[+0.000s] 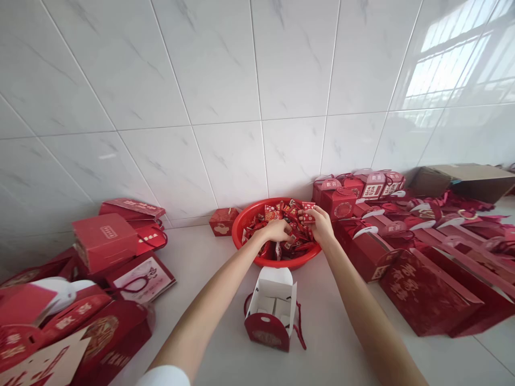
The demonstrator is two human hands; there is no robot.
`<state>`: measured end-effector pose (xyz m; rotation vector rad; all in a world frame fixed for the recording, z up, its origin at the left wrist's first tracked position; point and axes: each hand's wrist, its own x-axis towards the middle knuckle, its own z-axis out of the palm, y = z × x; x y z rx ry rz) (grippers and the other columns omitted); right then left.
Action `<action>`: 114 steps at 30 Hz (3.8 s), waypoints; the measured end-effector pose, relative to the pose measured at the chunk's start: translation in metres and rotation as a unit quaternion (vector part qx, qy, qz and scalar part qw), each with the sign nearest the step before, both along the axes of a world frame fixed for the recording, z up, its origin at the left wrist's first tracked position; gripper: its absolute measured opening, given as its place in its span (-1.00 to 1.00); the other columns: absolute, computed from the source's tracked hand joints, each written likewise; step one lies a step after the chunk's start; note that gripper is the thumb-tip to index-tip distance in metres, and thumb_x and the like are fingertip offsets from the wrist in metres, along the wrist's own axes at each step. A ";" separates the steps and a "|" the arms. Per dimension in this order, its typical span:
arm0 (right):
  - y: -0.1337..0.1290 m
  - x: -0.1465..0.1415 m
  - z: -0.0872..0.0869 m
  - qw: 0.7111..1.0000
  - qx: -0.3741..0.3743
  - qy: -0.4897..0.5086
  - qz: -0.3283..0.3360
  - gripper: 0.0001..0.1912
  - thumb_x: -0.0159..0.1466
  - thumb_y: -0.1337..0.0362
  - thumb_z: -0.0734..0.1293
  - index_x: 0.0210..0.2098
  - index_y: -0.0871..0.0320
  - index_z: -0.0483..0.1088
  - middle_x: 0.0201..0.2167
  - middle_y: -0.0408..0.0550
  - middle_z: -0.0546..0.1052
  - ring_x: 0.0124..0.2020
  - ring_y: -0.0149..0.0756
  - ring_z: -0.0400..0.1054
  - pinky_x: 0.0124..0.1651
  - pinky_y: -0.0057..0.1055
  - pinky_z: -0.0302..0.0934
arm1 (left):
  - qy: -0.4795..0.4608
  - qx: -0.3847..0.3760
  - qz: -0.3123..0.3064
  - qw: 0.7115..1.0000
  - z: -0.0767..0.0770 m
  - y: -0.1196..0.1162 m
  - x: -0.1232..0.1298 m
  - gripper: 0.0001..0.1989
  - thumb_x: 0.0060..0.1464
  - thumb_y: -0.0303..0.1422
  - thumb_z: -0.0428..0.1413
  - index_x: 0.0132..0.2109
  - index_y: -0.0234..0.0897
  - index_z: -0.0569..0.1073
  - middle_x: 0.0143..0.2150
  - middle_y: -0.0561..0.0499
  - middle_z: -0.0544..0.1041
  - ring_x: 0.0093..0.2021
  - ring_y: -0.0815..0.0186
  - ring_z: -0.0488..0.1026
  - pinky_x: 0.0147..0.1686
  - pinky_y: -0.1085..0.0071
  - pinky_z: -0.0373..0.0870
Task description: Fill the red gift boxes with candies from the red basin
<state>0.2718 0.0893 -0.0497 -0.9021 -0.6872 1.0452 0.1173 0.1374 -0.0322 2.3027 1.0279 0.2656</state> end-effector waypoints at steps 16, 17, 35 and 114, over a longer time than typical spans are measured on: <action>-0.011 -0.010 0.005 0.986 -0.031 -0.031 0.160 -0.74 -0.09 0.33 0.50 -0.48 0.14 0.35 -0.52 -0.23 0.42 -0.46 -0.34 0.39 -0.39 -0.21 0.52 | -0.314 0.077 0.094 0.942 -0.011 -0.004 -0.008 -0.46 0.07 0.12 0.04 -0.57 -0.25 0.28 -0.62 0.14 0.20 -0.53 0.38 0.17 -0.47 0.43 0.13; -0.011 -0.010 0.005 0.987 -0.029 -0.033 0.153 -0.72 -0.11 0.34 0.52 -0.48 0.14 0.35 -0.51 -0.23 0.43 -0.46 -0.34 0.39 -0.42 -0.24 0.51 | -0.309 0.084 0.095 0.943 -0.012 -0.003 -0.007 -0.48 0.08 0.09 0.05 -0.56 -0.26 0.31 -0.61 0.13 0.25 -0.51 0.37 0.22 -0.45 0.43 0.17; -0.006 -0.006 0.000 1.000 -0.022 -0.010 -0.006 -0.74 -0.16 0.33 0.46 -0.54 0.12 0.28 -0.56 -0.23 0.44 -0.51 -0.36 0.38 -0.58 -0.46 0.36 | 0.039 0.102 0.173 0.979 -0.022 -0.002 -0.007 -0.94 0.13 -0.49 0.21 -0.32 -0.36 0.53 -0.23 -0.06 0.59 -0.12 0.22 0.54 -0.07 0.20 0.47; 0.002 0.000 -0.002 0.994 -0.019 0.041 0.097 -0.79 -0.07 0.35 0.50 -0.44 0.13 0.43 -0.49 -0.12 0.56 -0.48 -0.31 0.44 -0.53 -0.45 0.38 | -0.062 0.066 0.085 0.992 -0.028 0.008 -0.006 -0.75 -0.35 -0.59 0.29 -0.69 -0.23 0.39 -0.58 -0.03 0.52 -0.20 -0.04 0.57 0.07 0.14 0.34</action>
